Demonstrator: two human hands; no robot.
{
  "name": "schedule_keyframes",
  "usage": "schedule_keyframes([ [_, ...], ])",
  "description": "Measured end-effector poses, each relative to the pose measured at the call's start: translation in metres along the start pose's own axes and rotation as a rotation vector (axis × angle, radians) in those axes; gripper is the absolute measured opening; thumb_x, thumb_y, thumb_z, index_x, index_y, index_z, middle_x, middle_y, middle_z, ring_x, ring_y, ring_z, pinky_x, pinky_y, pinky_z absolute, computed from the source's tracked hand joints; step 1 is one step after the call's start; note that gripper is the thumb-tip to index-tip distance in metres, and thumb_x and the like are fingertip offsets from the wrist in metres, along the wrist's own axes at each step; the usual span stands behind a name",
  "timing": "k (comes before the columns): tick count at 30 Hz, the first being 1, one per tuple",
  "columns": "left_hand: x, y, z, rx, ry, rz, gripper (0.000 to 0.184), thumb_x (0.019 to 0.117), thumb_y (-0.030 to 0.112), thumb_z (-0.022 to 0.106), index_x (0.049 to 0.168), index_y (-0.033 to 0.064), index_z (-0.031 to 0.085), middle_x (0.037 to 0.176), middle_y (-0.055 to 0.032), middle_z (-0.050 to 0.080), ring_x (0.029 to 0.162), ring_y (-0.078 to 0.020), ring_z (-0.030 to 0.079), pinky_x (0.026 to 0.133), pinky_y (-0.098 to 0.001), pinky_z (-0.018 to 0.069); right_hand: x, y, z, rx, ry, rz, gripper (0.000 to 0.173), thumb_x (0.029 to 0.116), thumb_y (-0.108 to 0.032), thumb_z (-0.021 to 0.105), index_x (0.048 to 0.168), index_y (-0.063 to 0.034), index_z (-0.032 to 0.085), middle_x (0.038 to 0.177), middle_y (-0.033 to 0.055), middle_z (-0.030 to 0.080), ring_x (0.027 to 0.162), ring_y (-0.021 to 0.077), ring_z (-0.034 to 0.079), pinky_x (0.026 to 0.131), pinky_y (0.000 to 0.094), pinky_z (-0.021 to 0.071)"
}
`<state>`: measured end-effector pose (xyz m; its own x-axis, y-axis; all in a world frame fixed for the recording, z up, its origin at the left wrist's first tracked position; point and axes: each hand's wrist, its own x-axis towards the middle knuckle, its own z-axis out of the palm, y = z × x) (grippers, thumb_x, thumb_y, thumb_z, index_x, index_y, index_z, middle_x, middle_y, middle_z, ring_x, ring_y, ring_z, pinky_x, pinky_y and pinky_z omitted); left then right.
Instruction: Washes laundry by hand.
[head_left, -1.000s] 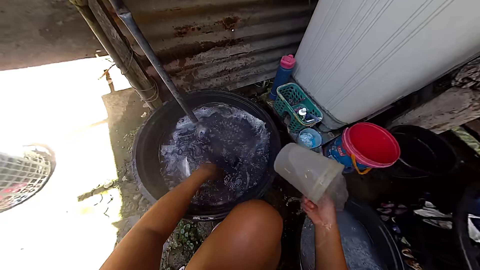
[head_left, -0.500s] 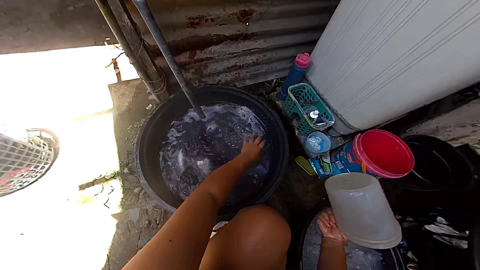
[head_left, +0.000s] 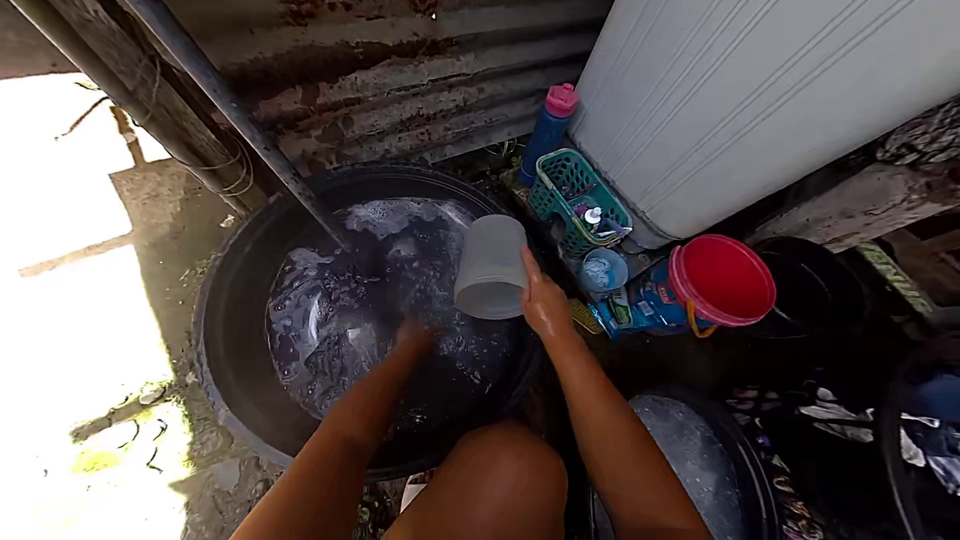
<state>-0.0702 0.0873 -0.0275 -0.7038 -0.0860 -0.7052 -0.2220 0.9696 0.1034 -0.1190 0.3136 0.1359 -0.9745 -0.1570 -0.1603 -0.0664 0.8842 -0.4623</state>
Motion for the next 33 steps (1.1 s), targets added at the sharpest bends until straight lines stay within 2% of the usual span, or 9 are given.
schedule_keyframes([
  [2, -0.014, -0.023, 0.0, 0.025, -0.063, -0.05, 0.053, 0.1024, 0.022, 0.056, 0.145, -0.008, 0.048, 0.153, -0.0292, 0.045, 0.138, -0.048, 0.046, 0.105, -0.0671, 0.0433, 0.014, -0.015, 0.026, -0.268, -0.046, -0.061, 0.087, 0.0979, 0.001, 0.055, 0.165, -0.038, 0.015, 0.162, 0.0258, 0.033, 0.1, 0.0494, 0.067, 0.078, 0.059, 0.0566],
  [4, -0.025, -0.05, -0.001, 0.003, -0.066, -0.097, 0.053, 0.1017, 0.017, 0.058, 0.148, -0.0059, 0.045, 0.151, -0.0288, 0.046, 0.137, -0.0482, 0.048, 0.105, -0.0664, 0.0432, 0.022, -0.015, 0.05, -0.404, -0.115, -0.088, 0.09, 0.0971, 0.005, 0.054, 0.163, -0.0452, 0.017, 0.171, 0.0225, 0.005, 0.103, 0.05, 0.065, 0.077, 0.0567, 0.0562],
  [11, -0.036, -0.117, -0.024, -0.236, 0.082, -0.297, 0.045, 0.1018, 0.014, 0.059, 0.141, -0.0071, 0.053, 0.148, -0.0308, 0.049, 0.142, -0.0468, 0.043, 0.115, -0.0622, 0.0345, 0.022, 0.002, 0.093, -0.423, -0.361, -0.017, 0.092, 0.1018, 0.003, 0.049, 0.161, -0.0519, 0.005, 0.17, 0.0262, -0.005, 0.125, 0.0545, 0.053, 0.093, 0.0595, 0.0514],
  [15, -0.026, -0.111, -0.055, 0.08, -0.021, -0.232, 0.045, 0.0989, 0.019, 0.064, 0.131, -0.0116, 0.058, 0.142, -0.0335, 0.052, 0.135, -0.0512, 0.048, 0.107, -0.0691, 0.0399, 0.016, -0.002, 0.113, -0.327, -0.544, 0.075, 0.091, 0.1012, 0.003, 0.047, 0.163, -0.046, 0.002, 0.166, 0.0346, 0.005, 0.123, 0.0556, 0.055, 0.094, 0.0622, 0.0515],
  [18, -0.047, -0.082, -0.068, 0.046, 0.103, -0.055, 0.049, 0.0965, 0.029, 0.067, 0.137, 0.003, 0.061, 0.147, -0.0283, 0.051, 0.134, -0.0528, 0.048, 0.099, -0.0748, 0.0413, 0.01, -0.004, 0.12, -0.245, -0.607, 0.117, 0.096, 0.0972, 0.001, 0.054, 0.164, -0.0428, 0.001, 0.162, 0.0378, 0.014, 0.127, 0.055, 0.053, 0.099, 0.0637, 0.0496],
  [20, -0.065, -0.048, -0.06, 0.018, 0.118, 0.075, 0.044, 0.1003, 0.03, 0.059, 0.136, 0.0049, 0.062, 0.145, -0.0255, 0.054, 0.132, -0.0496, 0.051, 0.1, -0.0726, 0.0426, 0.008, -0.004, 0.11, -0.137, -0.58, 0.149, 0.088, 0.0991, -0.006, 0.054, 0.166, -0.0336, 0.004, 0.159, 0.0354, 0.027, 0.132, 0.0512, 0.051, 0.105, 0.0632, 0.046],
  [23, -0.08, -0.002, -0.03, 0.078, -0.112, 0.155, 0.049, 0.1021, 0.039, 0.056, 0.128, -0.001, 0.065, 0.138, -0.0293, 0.058, 0.128, -0.0508, 0.055, 0.098, -0.0743, 0.0426, 0.004, 0.006, 0.099, 0.326, -0.473, 0.295, 0.075, 0.1044, -0.013, 0.053, 0.166, -0.0151, 0.01, 0.151, 0.029, 0.047, 0.135, 0.0409, 0.053, 0.11, 0.0564, 0.0438],
  [28, -0.07, 0.011, 0.017, 0.233, -0.285, 0.222, 0.052, 0.1013, 0.037, 0.06, 0.132, -0.0043, 0.063, 0.144, -0.0328, 0.052, 0.137, -0.0531, 0.044, 0.108, -0.0761, 0.0313, -0.027, -0.001, 0.068, 1.188, -0.357, 0.59, 0.044, 0.1098, -0.01, 0.036, 0.153, -0.0074, 0.031, 0.113, 0.0257, 0.065, 0.084, 0.0297, 0.072, 0.074, 0.0404, 0.0606],
  [33, -0.06, 0.012, 0.028, 0.316, -0.247, 0.172, 0.056, 0.0997, 0.039, 0.062, 0.134, -0.0056, 0.06, 0.141, -0.0327, 0.054, 0.134, -0.0517, 0.049, 0.106, -0.0727, 0.0374, -0.076, 0.02, 0.028, 1.523, -0.304, 0.509, 0.034, 0.1122, -0.017, 0.029, 0.142, -0.0037, 0.039, 0.103, 0.0209, 0.069, 0.082, 0.0263, 0.073, 0.073, 0.0361, 0.0609],
])
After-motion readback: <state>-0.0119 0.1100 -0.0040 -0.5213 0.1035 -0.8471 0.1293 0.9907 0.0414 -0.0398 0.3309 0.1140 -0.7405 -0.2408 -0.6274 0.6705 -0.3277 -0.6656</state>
